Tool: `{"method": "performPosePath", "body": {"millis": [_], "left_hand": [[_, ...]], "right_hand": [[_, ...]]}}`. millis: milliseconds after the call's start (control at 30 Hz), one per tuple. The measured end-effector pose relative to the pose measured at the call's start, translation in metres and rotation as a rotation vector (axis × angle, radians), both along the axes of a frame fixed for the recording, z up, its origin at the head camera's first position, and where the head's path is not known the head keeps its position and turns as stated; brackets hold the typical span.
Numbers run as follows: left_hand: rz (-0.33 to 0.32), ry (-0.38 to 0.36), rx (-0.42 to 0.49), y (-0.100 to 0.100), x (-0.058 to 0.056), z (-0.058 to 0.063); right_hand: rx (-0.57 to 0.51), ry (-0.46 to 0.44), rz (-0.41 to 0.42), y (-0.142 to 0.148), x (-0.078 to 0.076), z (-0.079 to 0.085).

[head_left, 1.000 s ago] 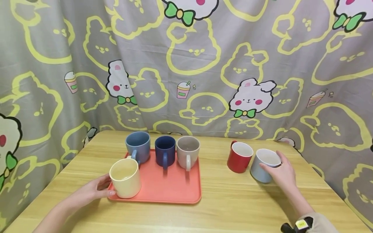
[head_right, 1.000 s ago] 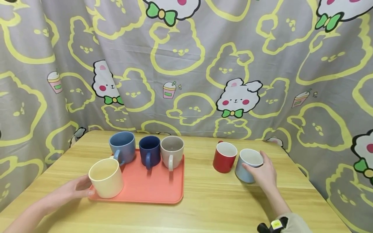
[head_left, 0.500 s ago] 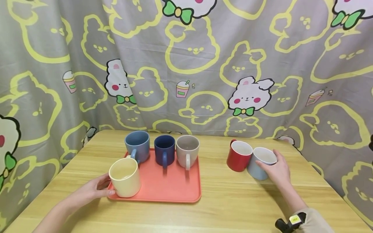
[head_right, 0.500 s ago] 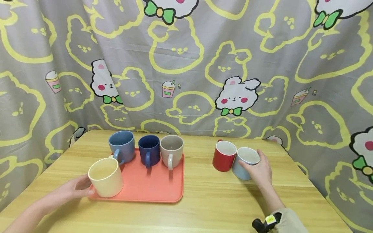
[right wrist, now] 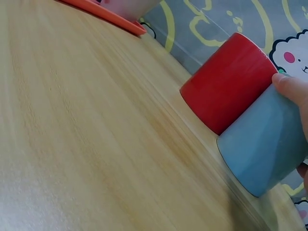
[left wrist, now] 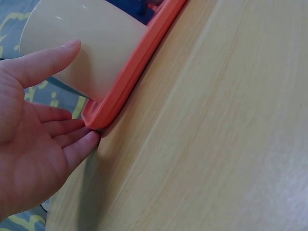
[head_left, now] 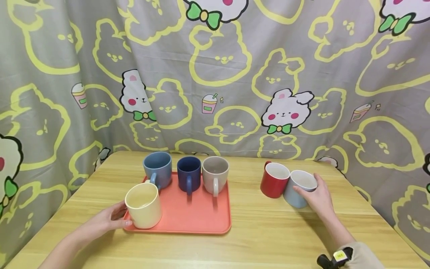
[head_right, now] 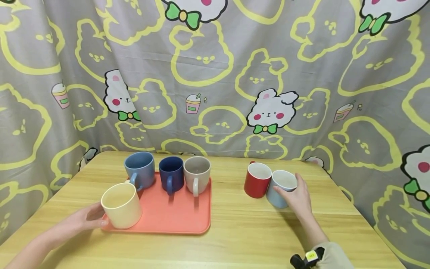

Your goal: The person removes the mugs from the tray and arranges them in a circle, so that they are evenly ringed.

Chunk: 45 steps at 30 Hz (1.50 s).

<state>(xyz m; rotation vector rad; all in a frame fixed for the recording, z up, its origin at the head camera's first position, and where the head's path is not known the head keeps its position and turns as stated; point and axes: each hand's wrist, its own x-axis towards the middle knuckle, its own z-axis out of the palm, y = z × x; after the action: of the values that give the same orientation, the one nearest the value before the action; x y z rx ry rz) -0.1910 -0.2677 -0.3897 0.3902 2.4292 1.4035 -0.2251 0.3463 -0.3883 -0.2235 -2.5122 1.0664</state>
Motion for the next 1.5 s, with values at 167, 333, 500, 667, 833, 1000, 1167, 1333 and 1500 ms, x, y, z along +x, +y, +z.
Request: {"method": "performPosePath", "body": {"millis": [167, 333, 500, 667, 833, 1000, 1167, 1333, 1500], "left_hand": [[-0.005, 0.017, 0.009, -0.001, 0.001, -0.001], [-0.010, 0.031, 0.002, -0.002, 0.001, -0.001], [-0.009, 0.026, 0.008, -0.001, 0.001, 0.001], [-0.015, 0.044, 0.009, -0.001, 0.000, 0.001], [0.007, 0.014, -0.003, -0.001, 0.000, 0.002], [-0.005, 0.048, -0.010, 0.001, 0.002, 0.003], [0.005, 0.077, -0.019, 0.007, 0.002, 0.004], [0.000, 0.093, -0.028, 0.007, 0.003, 0.003], [-0.015, 0.095, -0.030, 0.005, 0.005, 0.002]], "right_hand": [[-0.003, 0.041, 0.027, 0.001, 0.002, 0.001], [-0.036, 0.104, 0.044, 0.001, 0.004, 0.010], [-0.066, 0.162, 0.030, -0.009, 0.010, 0.034], [-0.115, 0.174, 0.060, -0.031, 0.013, 0.060], [-0.205, 0.216, 0.209, -0.067, 0.013, 0.073], [-0.264, 0.219, 0.368, -0.112, 0.014, 0.079], [-0.256, 0.179, 0.492, -0.152, 0.014, 0.073], [-0.248, 0.129, 0.636, -0.196, 0.014, 0.051], [-0.172, 0.078, 0.810, -0.242, 0.018, 0.035]]}}
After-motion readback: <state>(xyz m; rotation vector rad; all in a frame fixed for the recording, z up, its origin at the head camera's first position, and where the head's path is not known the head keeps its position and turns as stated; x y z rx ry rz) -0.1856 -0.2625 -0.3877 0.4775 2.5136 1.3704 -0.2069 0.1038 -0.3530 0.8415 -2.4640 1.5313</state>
